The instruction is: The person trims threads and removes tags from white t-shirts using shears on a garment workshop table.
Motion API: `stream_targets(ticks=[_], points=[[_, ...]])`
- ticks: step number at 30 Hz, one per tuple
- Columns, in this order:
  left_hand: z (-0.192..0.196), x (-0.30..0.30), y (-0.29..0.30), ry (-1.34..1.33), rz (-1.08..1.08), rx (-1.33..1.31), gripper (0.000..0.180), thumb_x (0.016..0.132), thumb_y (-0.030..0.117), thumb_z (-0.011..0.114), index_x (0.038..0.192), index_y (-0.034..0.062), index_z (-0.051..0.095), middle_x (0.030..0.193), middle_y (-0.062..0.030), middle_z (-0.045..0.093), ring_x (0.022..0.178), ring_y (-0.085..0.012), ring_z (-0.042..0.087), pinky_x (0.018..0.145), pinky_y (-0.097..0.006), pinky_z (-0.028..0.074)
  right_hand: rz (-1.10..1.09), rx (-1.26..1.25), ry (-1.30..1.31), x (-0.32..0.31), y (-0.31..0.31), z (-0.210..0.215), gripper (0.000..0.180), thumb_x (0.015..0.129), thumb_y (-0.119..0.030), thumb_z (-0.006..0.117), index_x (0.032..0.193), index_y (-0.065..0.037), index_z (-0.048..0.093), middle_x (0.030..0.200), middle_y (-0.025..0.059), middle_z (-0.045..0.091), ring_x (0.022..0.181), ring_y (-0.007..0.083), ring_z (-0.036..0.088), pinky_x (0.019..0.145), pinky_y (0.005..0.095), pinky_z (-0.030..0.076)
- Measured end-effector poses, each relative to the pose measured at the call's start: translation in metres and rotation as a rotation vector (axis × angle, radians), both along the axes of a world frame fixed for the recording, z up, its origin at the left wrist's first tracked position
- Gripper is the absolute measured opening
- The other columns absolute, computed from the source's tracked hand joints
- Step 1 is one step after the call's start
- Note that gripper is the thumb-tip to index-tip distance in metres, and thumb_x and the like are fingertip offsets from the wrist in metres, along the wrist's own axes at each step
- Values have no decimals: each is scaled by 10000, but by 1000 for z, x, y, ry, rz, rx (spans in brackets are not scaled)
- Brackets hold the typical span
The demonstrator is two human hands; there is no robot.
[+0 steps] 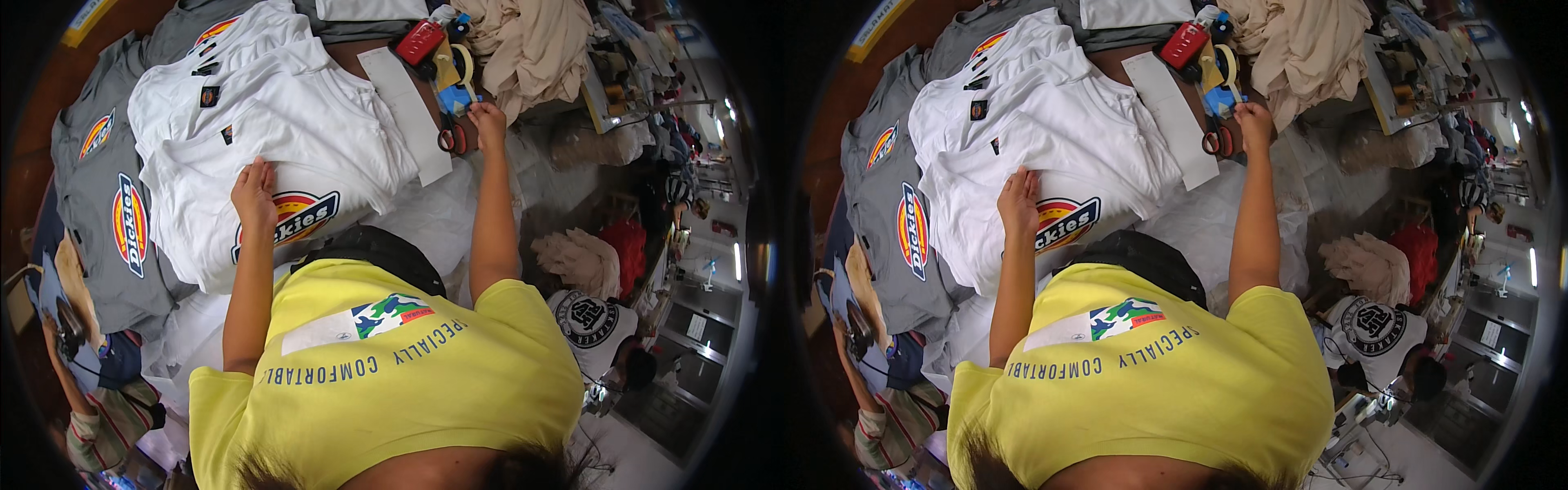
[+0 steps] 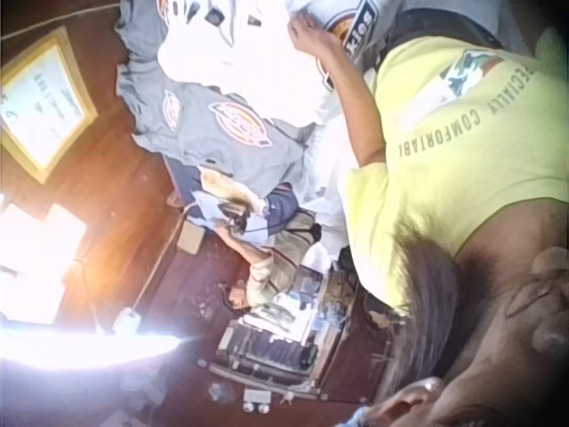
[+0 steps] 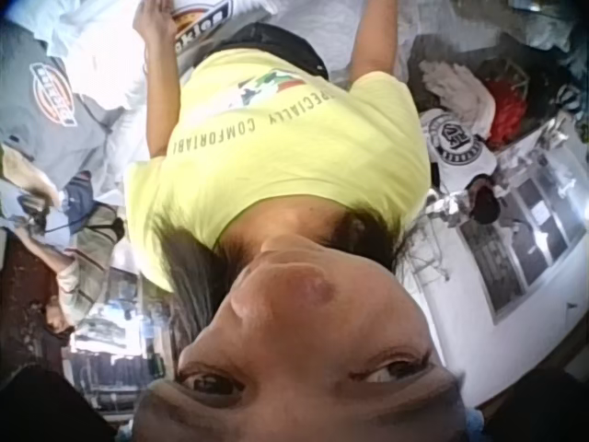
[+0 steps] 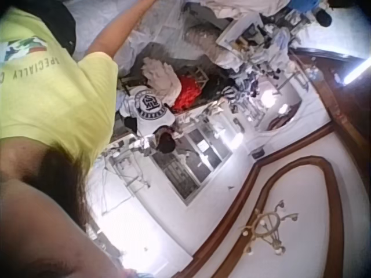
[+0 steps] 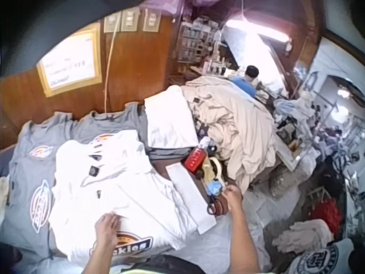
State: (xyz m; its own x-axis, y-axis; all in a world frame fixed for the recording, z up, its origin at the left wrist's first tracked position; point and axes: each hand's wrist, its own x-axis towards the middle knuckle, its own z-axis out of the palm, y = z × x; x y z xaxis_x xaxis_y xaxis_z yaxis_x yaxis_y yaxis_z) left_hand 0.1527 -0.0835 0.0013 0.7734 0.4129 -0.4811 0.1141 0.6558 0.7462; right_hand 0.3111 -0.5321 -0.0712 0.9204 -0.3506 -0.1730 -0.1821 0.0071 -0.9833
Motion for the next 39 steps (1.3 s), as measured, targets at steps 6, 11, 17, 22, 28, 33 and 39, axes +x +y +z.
stream_targets(ticks=[6,11,17,22,28,33,39], points=[[-3,-1,3,-70,38,-176,112,859,123,613,912,36,568,891,-47,606,883,-158,588,827,-272,476,-97,-634,-33,-14,35,46,120,796,-91,657,828,23,636,731,99,649,678,155,616,637,272,479],[-8,1,3,-97,41,-340,162,850,136,620,973,49,562,956,-57,609,924,-184,579,883,-325,471,-156,-887,-120,-20,47,48,112,781,-111,661,800,-4,633,722,106,650,652,206,624,614,312,476],[-3,7,5,-64,49,-377,198,862,175,626,997,50,554,983,-51,604,938,-178,574,901,-337,468,-207,-794,-127,-22,25,15,77,814,-88,631,824,-12,620,744,101,655,697,176,634,614,292,477],[0,10,9,-159,119,-469,215,877,164,605,1036,36,537,1089,-85,582,1045,-208,555,962,-365,435,-233,-492,-428,-28,33,10,86,841,-77,619,831,8,615,752,56,628,687,118,590,601,254,463],[1,3,7,-237,170,-532,246,899,173,562,1080,13,514,1129,-112,572,1098,-245,534,1003,-396,401,586,-75,-209,-66,185,72,150,852,-133,630,934,-8,640,766,0,614,668,66,549,601,198,443],[9,-2,8,-327,156,-605,325,937,270,477,1129,8,478,1226,-148,520,1171,-275,484,1034,-416,353,1063,-245,-120,-81,304,136,679,768,-61,665,1376,-107,365,684,41,603,633,84,554,613,223,449],[9,-8,7,-328,157,-627,350,946,309,445,1146,24,472,1265,-148,500,1192,-264,469,1027,-397,343,1074,-392,-167,-70,364,137,631,753,-122,683,1321,-99,411,676,95,620,630,191,601,636,295,470]])
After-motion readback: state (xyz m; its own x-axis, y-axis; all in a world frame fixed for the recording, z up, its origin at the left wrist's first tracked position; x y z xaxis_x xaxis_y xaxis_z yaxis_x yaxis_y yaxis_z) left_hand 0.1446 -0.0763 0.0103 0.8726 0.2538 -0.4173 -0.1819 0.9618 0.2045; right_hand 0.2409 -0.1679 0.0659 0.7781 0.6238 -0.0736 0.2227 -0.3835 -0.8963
